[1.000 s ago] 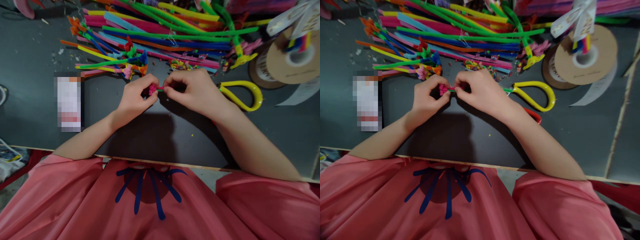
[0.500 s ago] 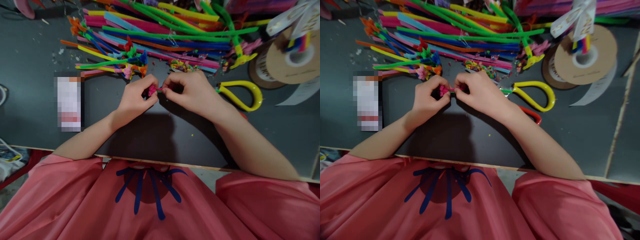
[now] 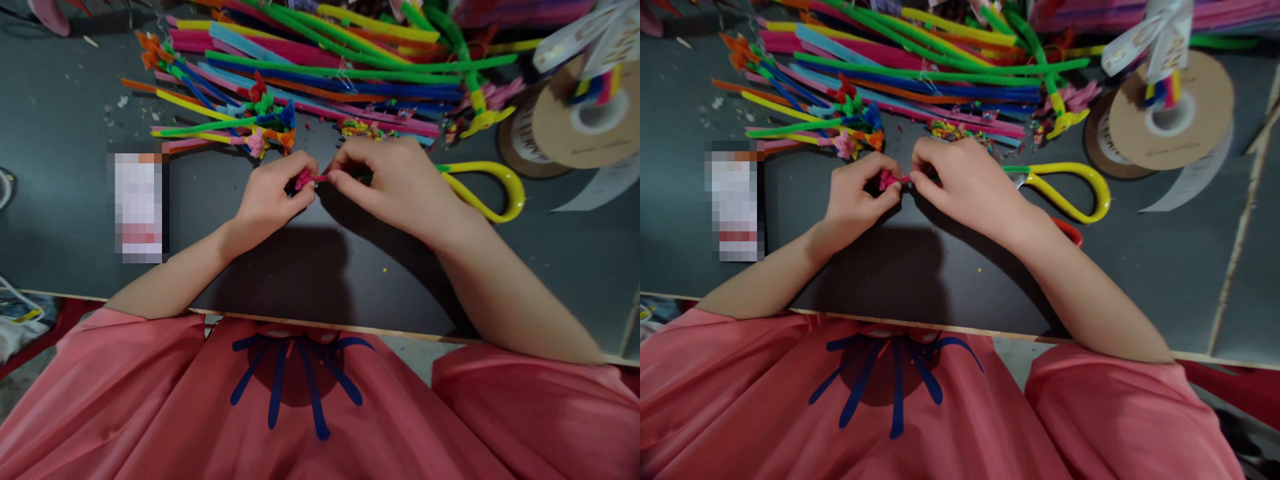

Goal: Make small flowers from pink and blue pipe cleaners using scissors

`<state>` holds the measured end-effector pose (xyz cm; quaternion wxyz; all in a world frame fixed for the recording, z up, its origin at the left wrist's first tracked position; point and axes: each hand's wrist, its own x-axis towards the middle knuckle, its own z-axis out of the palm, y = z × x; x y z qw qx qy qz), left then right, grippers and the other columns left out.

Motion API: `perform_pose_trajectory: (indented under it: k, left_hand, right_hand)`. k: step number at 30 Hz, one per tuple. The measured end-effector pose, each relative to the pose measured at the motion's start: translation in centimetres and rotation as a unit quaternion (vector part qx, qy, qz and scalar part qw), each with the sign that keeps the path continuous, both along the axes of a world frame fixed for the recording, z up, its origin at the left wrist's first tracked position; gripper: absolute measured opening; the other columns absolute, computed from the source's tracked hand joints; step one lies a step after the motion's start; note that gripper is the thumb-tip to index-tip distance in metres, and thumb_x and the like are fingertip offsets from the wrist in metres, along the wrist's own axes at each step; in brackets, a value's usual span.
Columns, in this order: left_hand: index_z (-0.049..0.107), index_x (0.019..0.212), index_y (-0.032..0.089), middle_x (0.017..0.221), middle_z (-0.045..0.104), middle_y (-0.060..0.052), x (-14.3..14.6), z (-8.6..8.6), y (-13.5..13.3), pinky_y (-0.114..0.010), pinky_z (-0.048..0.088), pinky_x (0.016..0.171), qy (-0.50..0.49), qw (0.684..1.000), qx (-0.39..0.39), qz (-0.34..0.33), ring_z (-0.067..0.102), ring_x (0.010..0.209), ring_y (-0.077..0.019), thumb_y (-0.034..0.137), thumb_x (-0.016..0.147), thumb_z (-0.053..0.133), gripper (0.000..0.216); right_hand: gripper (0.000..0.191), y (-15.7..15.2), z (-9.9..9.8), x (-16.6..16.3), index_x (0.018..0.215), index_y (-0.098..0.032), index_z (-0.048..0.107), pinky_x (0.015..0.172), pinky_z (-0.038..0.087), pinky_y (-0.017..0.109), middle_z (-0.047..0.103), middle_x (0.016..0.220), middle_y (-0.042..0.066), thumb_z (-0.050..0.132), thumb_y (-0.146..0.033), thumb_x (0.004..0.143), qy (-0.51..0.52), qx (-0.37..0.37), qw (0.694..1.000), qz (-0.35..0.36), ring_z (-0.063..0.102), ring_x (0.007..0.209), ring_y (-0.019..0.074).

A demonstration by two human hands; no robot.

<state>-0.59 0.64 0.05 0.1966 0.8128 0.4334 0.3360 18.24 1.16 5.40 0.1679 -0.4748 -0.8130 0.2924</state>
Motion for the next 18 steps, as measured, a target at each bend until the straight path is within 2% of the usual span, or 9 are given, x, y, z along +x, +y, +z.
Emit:
perform_pose_trajectory:
  k: [4,7,9,13,15,18]
  left_hand:
    - [0.055,0.081,0.022,0.068,0.057,0.006,0.1,0.1,0.0,-0.019,0.039,0.057,-0.005,0.999,0.041,-0.009,0.052,0.061,-0.0043,0.014,0.076,0.057,0.010]
    - [0.055,0.081,0.022,0.068,0.059,0.007,0.2,0.2,-0.1,-0.020,0.039,0.058,0.003,0.997,0.080,-0.019,0.054,0.061,-0.0050,0.014,0.076,0.057,0.010]
    - [0.055,0.082,0.023,0.070,0.061,0.008,0.2,0.3,-0.2,-0.021,0.039,0.060,0.005,0.994,0.103,-0.029,0.057,0.064,-0.0055,0.014,0.076,0.057,0.010]
    - [0.055,0.082,0.023,0.073,0.064,0.009,0.2,0.5,-0.3,-0.023,0.040,0.064,0.005,0.991,0.126,-0.047,0.059,0.066,-0.0061,0.014,0.076,0.057,0.010]
    - [0.057,0.082,0.023,0.072,0.063,0.008,0.2,0.5,-0.4,-0.024,0.039,0.064,0.006,0.991,0.123,-0.052,0.059,0.066,-0.0066,0.015,0.077,0.056,0.009]
    - [0.058,0.083,0.023,0.072,0.064,0.007,0.1,0.5,-0.4,-0.025,0.039,0.065,0.006,0.992,0.114,-0.055,0.059,0.067,-0.0074,0.016,0.078,0.056,0.008]
  right_hand:
    - [0.015,0.2,0.1,0.2,0.075,-0.016,0.063,0.068,0.041,0.028,0.065,0.076,0.004,0.053,-0.023,0.083,0.051,-0.047,0.997,0.027,0.057,0.072,0.0141]
    - [0.013,0.6,-0.1,0.4,0.067,-0.015,0.060,0.061,0.041,0.024,0.062,0.066,0.000,0.055,-0.017,0.080,0.125,-0.137,0.982,0.017,0.054,0.063,0.0095]
    - [0.009,0.9,-0.3,0.5,0.068,-0.015,0.058,0.053,0.039,0.021,0.060,0.061,-0.001,0.061,-0.016,0.076,0.186,-0.224,0.957,0.012,0.053,0.056,0.0071]
    - [0.014,1.2,-0.9,0.4,0.077,-0.015,0.058,0.043,0.036,0.019,0.065,0.064,0.000,0.069,-0.022,0.073,0.273,-0.394,0.878,0.021,0.054,0.049,0.0068]
    - [0.015,1.3,-1.1,0.4,0.076,-0.014,0.060,0.039,0.033,0.019,0.067,0.065,0.003,0.068,-0.026,0.075,0.284,-0.440,0.851,0.021,0.055,0.047,0.0079]
    - [0.016,1.3,-1.3,0.4,0.072,-0.012,0.062,0.035,0.028,0.019,0.067,0.065,0.005,0.068,-0.027,0.075,0.289,-0.457,0.841,0.013,0.052,0.045,0.0068]
